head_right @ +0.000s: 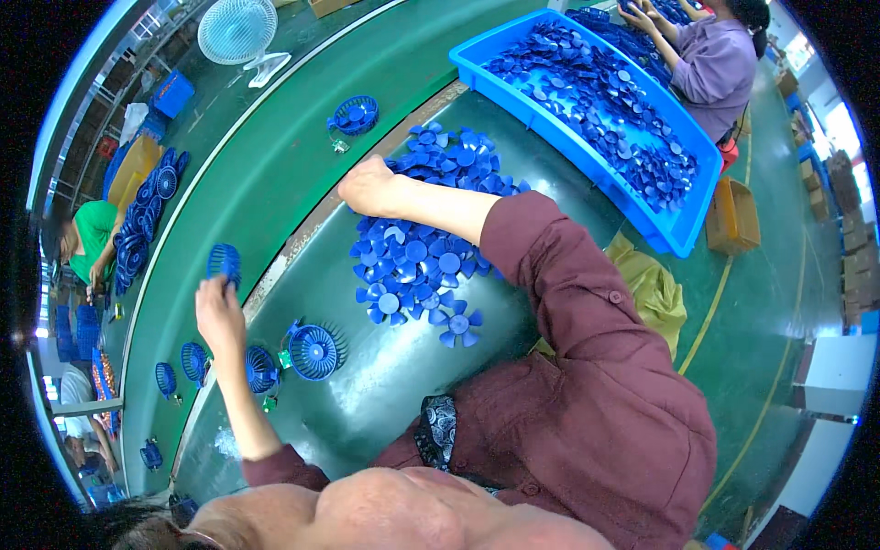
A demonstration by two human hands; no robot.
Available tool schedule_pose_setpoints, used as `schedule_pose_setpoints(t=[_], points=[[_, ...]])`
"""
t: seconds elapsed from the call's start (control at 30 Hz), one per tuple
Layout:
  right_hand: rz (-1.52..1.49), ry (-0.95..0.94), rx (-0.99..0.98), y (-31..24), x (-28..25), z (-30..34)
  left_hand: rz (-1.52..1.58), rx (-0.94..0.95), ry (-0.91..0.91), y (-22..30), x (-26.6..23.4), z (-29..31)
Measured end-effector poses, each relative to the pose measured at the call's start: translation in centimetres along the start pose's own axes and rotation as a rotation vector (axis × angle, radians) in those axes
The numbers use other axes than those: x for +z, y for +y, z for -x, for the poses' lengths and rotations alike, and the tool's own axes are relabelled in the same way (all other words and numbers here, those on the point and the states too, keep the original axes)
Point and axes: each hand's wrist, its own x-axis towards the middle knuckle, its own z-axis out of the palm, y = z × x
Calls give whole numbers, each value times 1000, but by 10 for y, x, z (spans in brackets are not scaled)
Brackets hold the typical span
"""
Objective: Assembling small blue portable fans by inserting the fan blades and snapping the housing together.
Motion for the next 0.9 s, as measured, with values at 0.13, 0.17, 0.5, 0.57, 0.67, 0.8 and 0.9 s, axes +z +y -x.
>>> schedule_pose_setpoints(t=[0.13, 0.17, 0.5, 0.57, 0.67, 0.8, 0.9], points=[[-145, 96, 9, 4, 9, -3, 117, 268, -49, 82, -68, 67], [-236, 159, 9, 4, 8, -1, 146, 292, -182, 99, -79, 82], [-1036, 303, -141, -58, -66, 76, 262, 278, -389, 144, -61, 195], [-1065, 348, -237, -66, -55, 103, 222, 156, -378, 148, -58, 195], [-1143, 199, -229, -88, -52, 152, 174, 48, -321, 153, -52, 186], [-1335, 135, -108, -117, -32, 185, 156, -61, -405, 163, -42, 177], [-1398, 77, -52, -128, -15, 190, 257, -169, -515, 164, -42, 173]])
